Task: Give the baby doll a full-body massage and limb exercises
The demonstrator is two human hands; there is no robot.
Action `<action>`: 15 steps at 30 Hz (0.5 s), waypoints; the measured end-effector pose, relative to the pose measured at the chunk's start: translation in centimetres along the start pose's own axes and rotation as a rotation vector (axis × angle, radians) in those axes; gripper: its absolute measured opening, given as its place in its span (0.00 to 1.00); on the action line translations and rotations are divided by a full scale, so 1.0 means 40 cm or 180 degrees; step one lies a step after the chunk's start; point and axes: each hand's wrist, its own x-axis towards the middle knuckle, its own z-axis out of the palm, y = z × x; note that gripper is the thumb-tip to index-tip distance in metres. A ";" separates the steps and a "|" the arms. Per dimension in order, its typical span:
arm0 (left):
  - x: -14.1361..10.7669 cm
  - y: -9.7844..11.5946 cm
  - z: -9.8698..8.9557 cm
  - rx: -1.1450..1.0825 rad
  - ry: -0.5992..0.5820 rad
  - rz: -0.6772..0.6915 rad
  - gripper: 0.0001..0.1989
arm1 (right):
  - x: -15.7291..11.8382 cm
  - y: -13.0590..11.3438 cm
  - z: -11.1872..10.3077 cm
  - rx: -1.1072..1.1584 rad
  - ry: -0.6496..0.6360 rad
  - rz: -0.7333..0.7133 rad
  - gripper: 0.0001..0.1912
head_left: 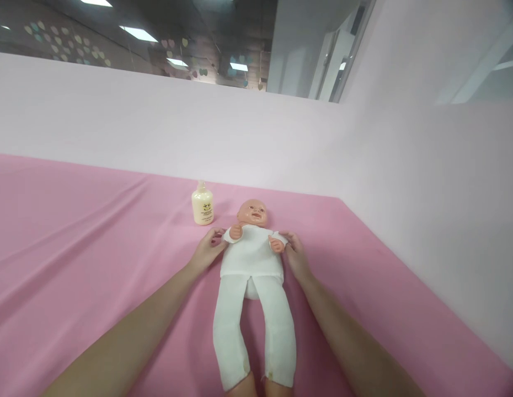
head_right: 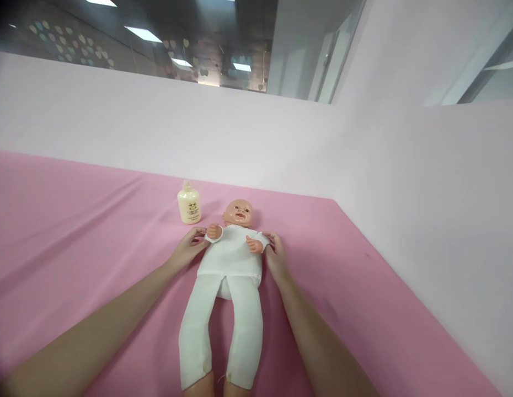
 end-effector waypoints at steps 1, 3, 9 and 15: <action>-0.002 0.005 0.001 0.0022 0.0063 0.0034 0.14 | -0.001 0.000 0.000 -0.0004 -0.0004 -0.0043 0.18; -0.005 0.014 0.002 0.0052 0.0117 0.0116 0.10 | -0.003 0.001 -0.001 -0.0045 -0.0040 -0.0092 0.19; -0.005 0.022 0.001 0.0224 0.0045 0.0270 0.08 | -0.013 0.000 0.001 -0.0121 -0.0340 -0.0238 0.19; -0.003 0.014 0.003 0.0149 -0.0041 0.0211 0.10 | -0.010 0.004 0.000 -0.0459 0.0006 -0.0123 0.16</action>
